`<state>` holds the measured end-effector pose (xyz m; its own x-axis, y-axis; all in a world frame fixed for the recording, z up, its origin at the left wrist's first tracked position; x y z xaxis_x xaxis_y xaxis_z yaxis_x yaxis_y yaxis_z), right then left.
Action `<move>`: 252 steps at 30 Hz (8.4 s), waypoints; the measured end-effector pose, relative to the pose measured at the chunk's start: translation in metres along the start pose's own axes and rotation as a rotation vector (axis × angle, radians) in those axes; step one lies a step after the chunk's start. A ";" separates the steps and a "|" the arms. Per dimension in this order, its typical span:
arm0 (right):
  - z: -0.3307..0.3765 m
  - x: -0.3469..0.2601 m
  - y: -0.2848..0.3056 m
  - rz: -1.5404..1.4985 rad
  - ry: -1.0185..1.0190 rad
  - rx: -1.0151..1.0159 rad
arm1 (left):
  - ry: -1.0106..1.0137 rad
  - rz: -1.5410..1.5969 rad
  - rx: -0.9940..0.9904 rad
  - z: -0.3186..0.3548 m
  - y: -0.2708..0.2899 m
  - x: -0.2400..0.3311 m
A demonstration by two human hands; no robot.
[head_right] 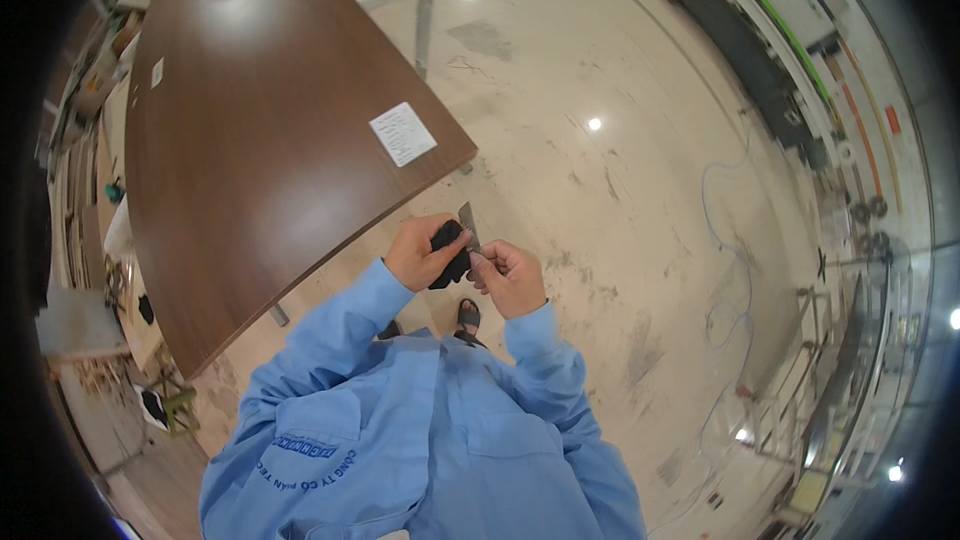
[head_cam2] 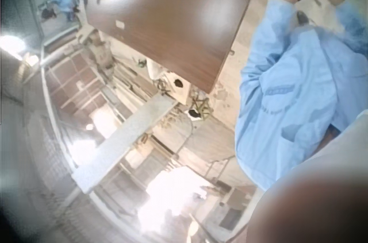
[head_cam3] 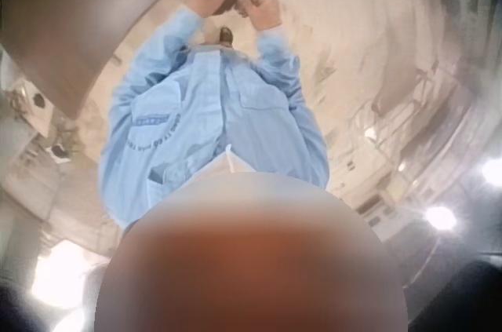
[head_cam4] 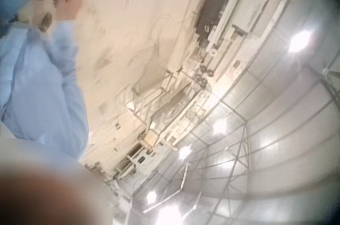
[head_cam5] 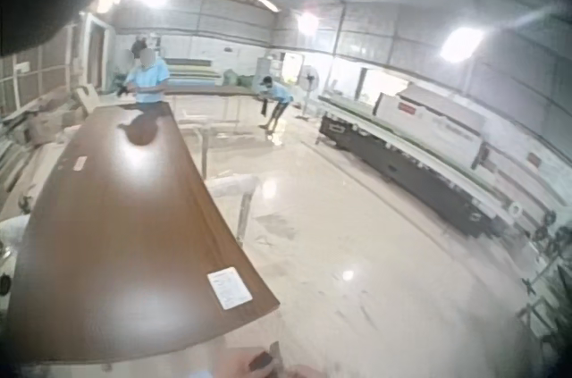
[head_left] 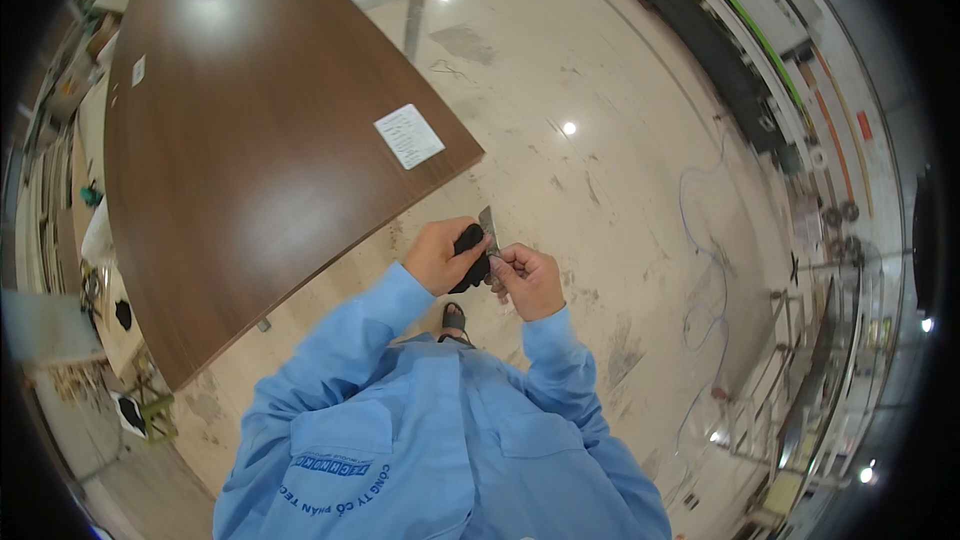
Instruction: The person wipes the surface of a large wooden table with a black cloth while holding a small metal tool in the other hand. The person moves around the table, repeatedly wiping different sections of the tabletop.
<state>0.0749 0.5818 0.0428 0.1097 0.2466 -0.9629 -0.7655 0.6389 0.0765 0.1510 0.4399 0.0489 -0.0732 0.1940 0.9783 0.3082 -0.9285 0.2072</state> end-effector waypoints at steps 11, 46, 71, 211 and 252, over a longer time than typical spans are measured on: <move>0.010 0.011 0.043 0.064 0.103 0.089 | 0.105 0.236 -0.049 -0.004 -0.040 -0.018; -0.089 0.024 0.054 -0.203 0.174 0.172 | -0.313 -0.512 0.502 -0.026 0.095 0.010; -0.382 0.080 0.295 0.278 -0.076 -0.034 | 0.837 -1.165 0.931 -0.314 0.386 -0.162; -1.183 -0.250 -0.549 -0.264 1.069 -1.204 | 0.836 -0.790 1.865 -0.454 0.975 -0.237; -1.272 -0.307 -0.604 -0.033 1.173 -0.816 | 0.854 -0.727 1.872 -0.453 0.976 -0.234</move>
<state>-0.3031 -0.8070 -0.0375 -0.1363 -0.7517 -0.6452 -0.9611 -0.0576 0.2701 0.0386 -0.6549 0.0184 -0.6946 -0.3679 0.6183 0.3106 0.6219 0.7189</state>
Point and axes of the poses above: each hand's wrist, its own z-axis away from the middle knuckle, its own y-axis out of the back of the hand, x = y × z, the point moved 7 cm from there along -z, towards the middle knuckle, and after that the axes turned 1 degree about -z, right-handed, at the moved point
